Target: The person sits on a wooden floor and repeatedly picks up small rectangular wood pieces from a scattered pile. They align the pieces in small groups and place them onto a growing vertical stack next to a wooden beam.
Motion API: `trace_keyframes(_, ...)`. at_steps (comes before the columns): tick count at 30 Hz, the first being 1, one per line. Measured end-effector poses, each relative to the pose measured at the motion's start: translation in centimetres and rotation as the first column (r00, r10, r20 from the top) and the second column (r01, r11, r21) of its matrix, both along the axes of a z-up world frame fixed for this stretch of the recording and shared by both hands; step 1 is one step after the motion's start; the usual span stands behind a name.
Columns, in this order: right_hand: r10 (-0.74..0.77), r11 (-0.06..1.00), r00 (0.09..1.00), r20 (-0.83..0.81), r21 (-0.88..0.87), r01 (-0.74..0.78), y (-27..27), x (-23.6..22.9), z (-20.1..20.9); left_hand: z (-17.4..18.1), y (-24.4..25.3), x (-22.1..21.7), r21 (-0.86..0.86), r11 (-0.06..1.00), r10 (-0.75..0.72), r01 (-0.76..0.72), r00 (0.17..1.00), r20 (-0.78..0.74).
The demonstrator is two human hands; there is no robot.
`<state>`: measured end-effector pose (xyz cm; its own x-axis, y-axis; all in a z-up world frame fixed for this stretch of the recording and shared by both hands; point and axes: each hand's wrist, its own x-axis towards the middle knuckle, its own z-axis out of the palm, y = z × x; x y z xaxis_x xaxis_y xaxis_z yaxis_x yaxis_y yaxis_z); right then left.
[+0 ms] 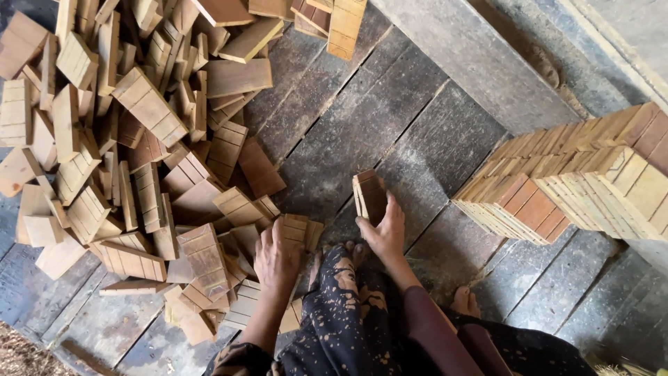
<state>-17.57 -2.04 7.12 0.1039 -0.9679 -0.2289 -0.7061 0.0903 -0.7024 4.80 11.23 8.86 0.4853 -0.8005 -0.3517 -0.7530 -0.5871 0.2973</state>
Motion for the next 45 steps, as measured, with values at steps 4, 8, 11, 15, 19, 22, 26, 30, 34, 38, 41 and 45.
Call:
trace_keyframes(4, -0.077, 0.992, 0.967, 0.241, 0.118, 0.050, 0.0, 0.3, 2.5, -1.7, -0.8, 0.9, -0.167, 0.976, 0.118, -0.140, 0.984, -0.135)
trace_keyframes(8, -0.047, 0.990, 0.950, 0.309, 0.138, 0.004, 1.6, 3.6, 7.5, -1.8, -1.2, 0.4, -0.203, 0.968, 0.126, -0.148, 0.985, -0.118)
trace_keyframes(11, -0.032, 0.981, 0.924, 0.381, 0.188, -0.043, 2.9, 4.4, 6.9, -0.3, -1.4, -1.3, -0.033, 0.999, 0.025, -0.028, 0.995, -0.093)
trace_keyframes(15, -0.038, 0.963, 0.947, 0.320, 0.266, -0.051, 3.9, 4.8, 5.3, 0.6, -2.2, -0.3, -0.025, 0.995, 0.089, -0.098, 0.967, -0.237)
trace_keyframes(19, -0.032, 0.991, 0.931, 0.364, 0.136, -0.019, 3.4, 4.9, 6.4, 3.3, -4.5, -0.4, -0.030, 0.949, 0.262, -0.314, 0.837, -0.481)
trace_keyframes(22, 0.048, 0.997, 0.956, 0.291, -0.077, -0.027, 3.1, 4.3, 5.9, 4.9, -7.5, -0.9, -0.136, 0.853, 0.213, -0.504, 0.574, -0.791)
trace_keyframes(26, 0.195, 0.921, 0.969, 0.150, -0.368, -0.128, 1.7, 4.4, 6.0, 5.8, -9.9, -3.0, -0.211, 0.803, -0.102, -0.557, 0.222, -0.970)
trace_keyframes(30, 0.306, 0.906, 0.946, 0.111, -0.339, -0.253, 0.0, 2.5, 7.3, 5.6, -12.4, -4.0, -0.134, 0.808, -0.058, -0.574, 0.149, -0.987)
trace_keyframes(34, 0.375, 0.908, 0.869, 0.322, -0.319, -0.274, -2.2, 0.1, 5.8, 6.3, -13.6, -5.1, -0.297, 0.810, -0.274, -0.506, 0.122, -0.954)
trace_keyframes(38, 0.434, 0.870, 0.843, 0.317, -0.389, -0.302, -3.5, -2.0, 5.5, 6.6, -14.3, -6.3, -0.565, 0.809, -0.501, -0.162, 0.313, -0.807)
trace_keyframes(41, 0.339, 0.941, 0.849, 0.406, -0.157, -0.301, -2.9, -3.5, 1.2, 2.9, -13.7, -6.5, -0.550, 0.826, -0.473, -0.126, 0.379, -0.796)
trace_keyframes(45, 0.267, 0.956, 0.765, 0.586, -0.060, -0.288, -3.2, -3.6, -0.5, 2.2, -14.0, -7.1, -0.465, 0.871, -0.389, -0.158, 0.357, -0.850)
